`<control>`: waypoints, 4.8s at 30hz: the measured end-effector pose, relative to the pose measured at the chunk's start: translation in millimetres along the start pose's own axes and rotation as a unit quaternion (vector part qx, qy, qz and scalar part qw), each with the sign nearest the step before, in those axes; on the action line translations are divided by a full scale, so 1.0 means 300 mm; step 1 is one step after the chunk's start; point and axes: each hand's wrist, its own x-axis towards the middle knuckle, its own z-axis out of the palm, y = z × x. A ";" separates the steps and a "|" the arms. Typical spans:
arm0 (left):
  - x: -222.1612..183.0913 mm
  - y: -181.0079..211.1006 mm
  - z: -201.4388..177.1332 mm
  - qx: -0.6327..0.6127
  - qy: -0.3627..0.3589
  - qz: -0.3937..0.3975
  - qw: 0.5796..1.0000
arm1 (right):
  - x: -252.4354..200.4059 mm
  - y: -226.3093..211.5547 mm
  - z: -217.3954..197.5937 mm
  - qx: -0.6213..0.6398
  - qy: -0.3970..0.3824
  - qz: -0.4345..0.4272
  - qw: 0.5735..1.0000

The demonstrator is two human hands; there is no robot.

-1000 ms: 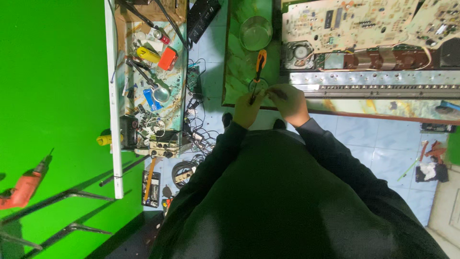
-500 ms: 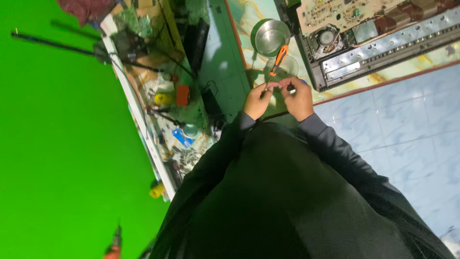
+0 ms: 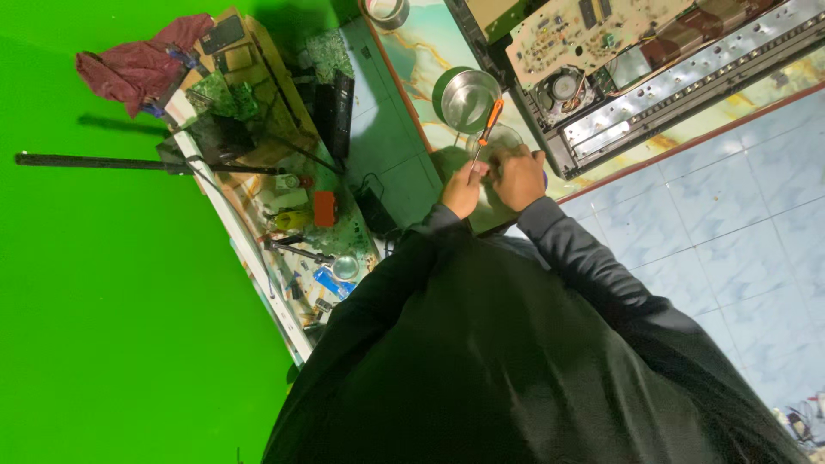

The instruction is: The person unscrews and removes components from the interior of an electronic keyboard using a screwdriver by hand.

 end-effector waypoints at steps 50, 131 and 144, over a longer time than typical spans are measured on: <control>0.421 0.409 -0.310 0.039 -0.391 0.053 0.918 | -0.010 -0.234 -0.094 0.287 0.287 0.310 0.860; 0.708 0.441 0.003 0.008 -0.469 0.290 0.834 | 0.319 -0.170 -0.158 0.181 0.565 0.452 0.665; 0.649 0.442 0.040 0.021 -0.504 0.238 0.830 | 0.172 -0.138 -0.080 0.095 0.541 0.479 0.684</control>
